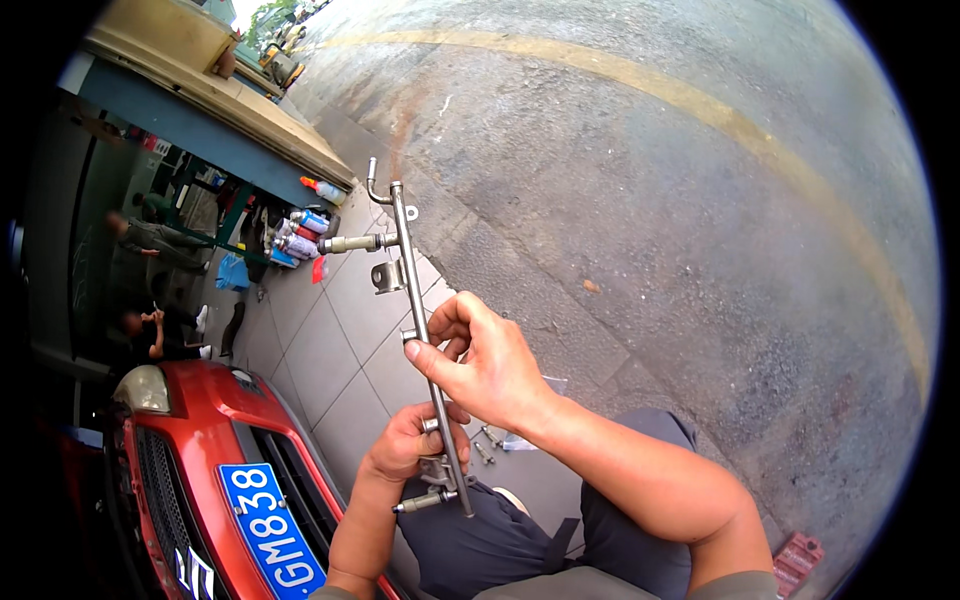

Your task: The person sits on the floor and assembles a fuel rail by inserting fuel injectors and attaching O-rings. They use pliers to secure components and handle small parts from plastic bags.

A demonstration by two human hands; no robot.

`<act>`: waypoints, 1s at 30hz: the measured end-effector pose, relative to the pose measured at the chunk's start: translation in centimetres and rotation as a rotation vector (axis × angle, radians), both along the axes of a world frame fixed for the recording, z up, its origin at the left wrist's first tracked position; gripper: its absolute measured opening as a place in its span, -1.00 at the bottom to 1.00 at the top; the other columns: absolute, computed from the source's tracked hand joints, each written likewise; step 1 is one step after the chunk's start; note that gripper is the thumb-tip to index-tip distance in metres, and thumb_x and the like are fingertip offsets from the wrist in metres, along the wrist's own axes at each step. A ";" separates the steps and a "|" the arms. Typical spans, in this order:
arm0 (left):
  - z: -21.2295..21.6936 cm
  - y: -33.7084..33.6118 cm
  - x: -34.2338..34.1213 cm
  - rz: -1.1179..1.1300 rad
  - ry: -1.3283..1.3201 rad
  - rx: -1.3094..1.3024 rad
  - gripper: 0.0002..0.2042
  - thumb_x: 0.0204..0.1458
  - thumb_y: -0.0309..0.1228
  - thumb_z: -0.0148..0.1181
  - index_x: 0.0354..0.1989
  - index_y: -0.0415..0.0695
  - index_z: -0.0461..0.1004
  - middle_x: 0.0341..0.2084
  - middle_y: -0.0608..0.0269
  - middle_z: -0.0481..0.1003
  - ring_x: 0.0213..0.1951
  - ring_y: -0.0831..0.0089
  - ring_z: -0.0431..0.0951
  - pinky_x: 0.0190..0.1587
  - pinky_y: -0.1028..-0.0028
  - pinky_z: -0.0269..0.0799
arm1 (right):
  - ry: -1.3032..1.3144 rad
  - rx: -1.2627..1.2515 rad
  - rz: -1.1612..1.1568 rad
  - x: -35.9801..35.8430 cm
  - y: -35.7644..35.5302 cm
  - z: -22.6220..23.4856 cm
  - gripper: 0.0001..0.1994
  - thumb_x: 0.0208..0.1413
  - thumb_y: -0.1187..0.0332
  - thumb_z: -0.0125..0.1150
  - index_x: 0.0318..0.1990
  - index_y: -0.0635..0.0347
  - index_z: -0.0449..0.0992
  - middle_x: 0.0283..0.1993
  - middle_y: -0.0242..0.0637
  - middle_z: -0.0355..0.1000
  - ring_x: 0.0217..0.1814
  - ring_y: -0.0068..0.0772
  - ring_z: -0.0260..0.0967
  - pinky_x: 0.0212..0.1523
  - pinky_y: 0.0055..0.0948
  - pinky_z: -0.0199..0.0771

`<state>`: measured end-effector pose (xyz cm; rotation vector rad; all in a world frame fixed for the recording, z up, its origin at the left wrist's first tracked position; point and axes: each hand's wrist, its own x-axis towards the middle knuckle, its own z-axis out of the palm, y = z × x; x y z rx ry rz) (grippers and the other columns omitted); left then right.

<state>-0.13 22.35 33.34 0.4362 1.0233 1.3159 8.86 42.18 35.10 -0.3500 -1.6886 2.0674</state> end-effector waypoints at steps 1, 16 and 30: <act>0.0 0.0 0.0 0.001 0.001 -0.008 -0.57 0.24 -0.36 0.21 0.20 -0.34 0.34 -0.22 0.06 0.59 -0.15 0.33 0.63 -0.09 0.38 0.56 | 0.003 -0.002 -0.004 0.0 0.0 -0.2 -0.69 0.13 0.25 0.38 -0.23 0.28 0.39 -0.39 -0.32 0.47 -0.43 -0.65 0.34 -0.42 -0.52 0.39; 0.0 0.0 0.1 0.001 0.021 -0.007 -0.58 0.25 -0.35 0.19 0.19 -0.33 0.35 -0.22 0.09 0.59 -0.13 0.33 0.62 -0.08 0.38 0.56 | -0.005 -0.070 0.005 -0.3 -0.3 -0.5 -0.68 0.12 0.25 0.40 -0.24 0.29 0.41 -0.39 -0.34 0.47 -0.38 -0.65 0.31 -0.34 -0.52 0.40; 0.2 0.2 0.3 0.011 0.111 -0.059 -0.61 0.26 -0.34 0.19 0.18 -0.29 0.38 -0.20 0.15 0.60 -0.10 0.43 0.59 -0.01 0.44 0.50 | 0.002 -0.059 0.009 -0.4 -0.4 -0.7 -0.68 0.14 0.25 0.38 -0.22 0.31 0.41 -0.42 -0.33 0.47 -0.42 -0.64 0.32 -0.42 -0.50 0.39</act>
